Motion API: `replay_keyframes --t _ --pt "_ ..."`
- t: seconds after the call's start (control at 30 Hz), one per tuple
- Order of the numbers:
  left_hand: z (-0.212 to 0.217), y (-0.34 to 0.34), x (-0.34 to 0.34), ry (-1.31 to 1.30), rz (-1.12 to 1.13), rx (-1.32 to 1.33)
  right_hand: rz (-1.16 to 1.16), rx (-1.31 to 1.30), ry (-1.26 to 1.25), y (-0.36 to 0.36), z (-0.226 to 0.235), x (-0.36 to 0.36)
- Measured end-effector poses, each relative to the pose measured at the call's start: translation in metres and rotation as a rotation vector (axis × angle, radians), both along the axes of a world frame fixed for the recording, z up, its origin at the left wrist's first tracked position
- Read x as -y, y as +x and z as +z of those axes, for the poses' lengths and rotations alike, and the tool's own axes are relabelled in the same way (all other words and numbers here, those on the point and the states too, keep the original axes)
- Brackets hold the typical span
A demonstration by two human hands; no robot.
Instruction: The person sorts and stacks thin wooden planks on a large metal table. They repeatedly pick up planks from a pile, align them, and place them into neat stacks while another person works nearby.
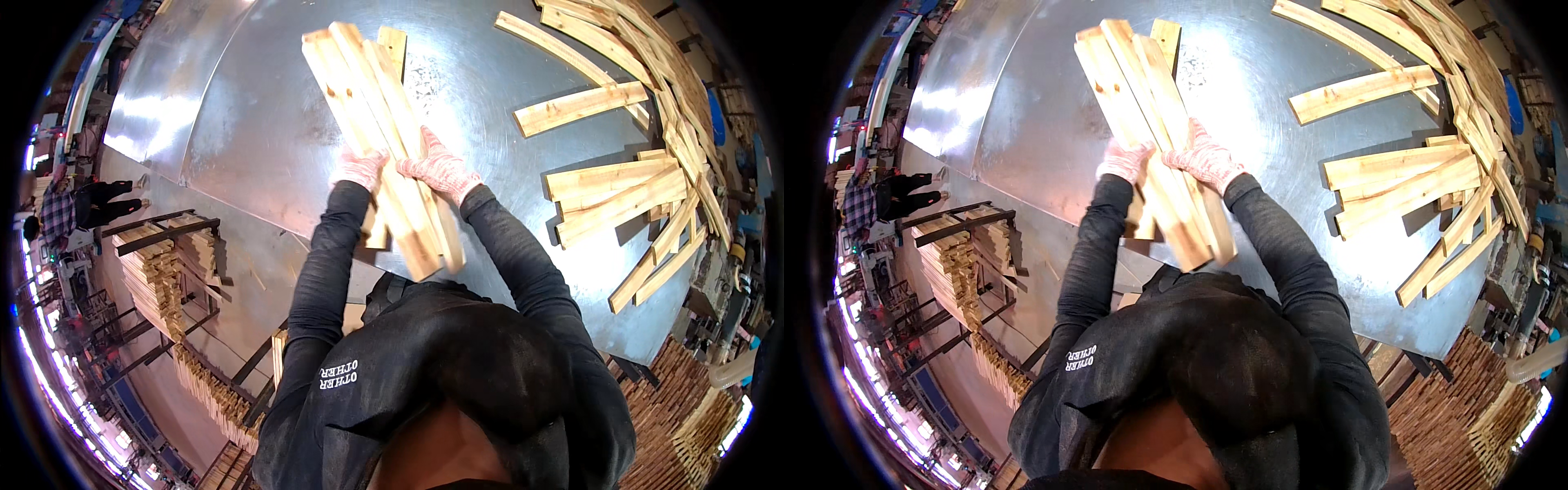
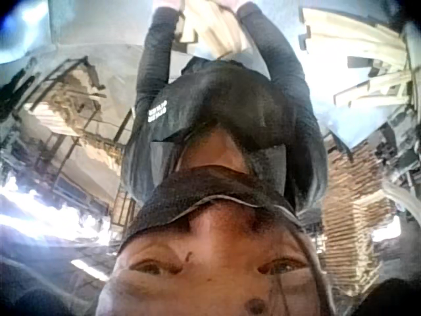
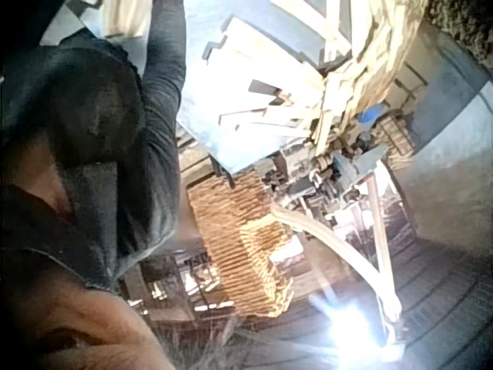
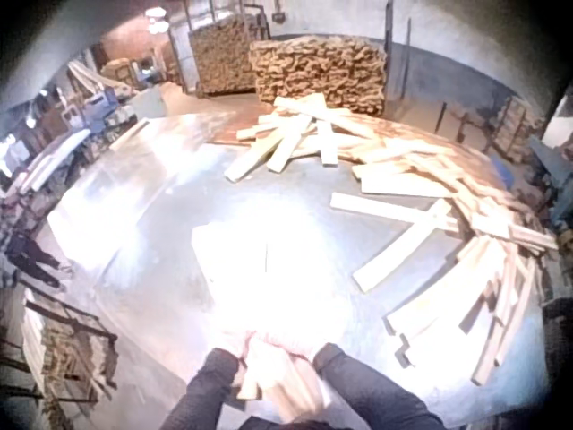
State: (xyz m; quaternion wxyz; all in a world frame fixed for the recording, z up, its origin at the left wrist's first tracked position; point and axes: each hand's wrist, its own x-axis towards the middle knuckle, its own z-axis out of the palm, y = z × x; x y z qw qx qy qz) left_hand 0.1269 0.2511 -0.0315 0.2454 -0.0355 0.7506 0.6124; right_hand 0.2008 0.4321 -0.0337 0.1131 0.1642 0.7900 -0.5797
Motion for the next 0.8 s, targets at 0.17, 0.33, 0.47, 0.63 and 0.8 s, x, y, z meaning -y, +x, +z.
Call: replay_keyframes --t 0.17,0.33,0.47,0.63,0.8 --pt "0.094 -0.048 0.015 -1.007 -0.209 -0.330 -0.421 -0.050 -1.053 -0.015 -0.010 0.013" --pt "0.056 -0.030 0.004 -1.143 -0.447 -0.253 0.160 0.071 0.122 -0.033 -0.005 0.026" --pt "0.004 -0.004 0.032 -0.643 -0.295 -0.363 0.275 0.157 0.207 -0.037 0.017 0.042" --pt "0.049 0.025 0.008 -1.122 -0.406 -0.215 0.356 -0.037 0.228 -0.009 -0.027 0.000" --pt "0.041 0.011 0.039 0.541 -0.090 0.337 0.024 0.170 -0.335 0.033 0.016 0.014"
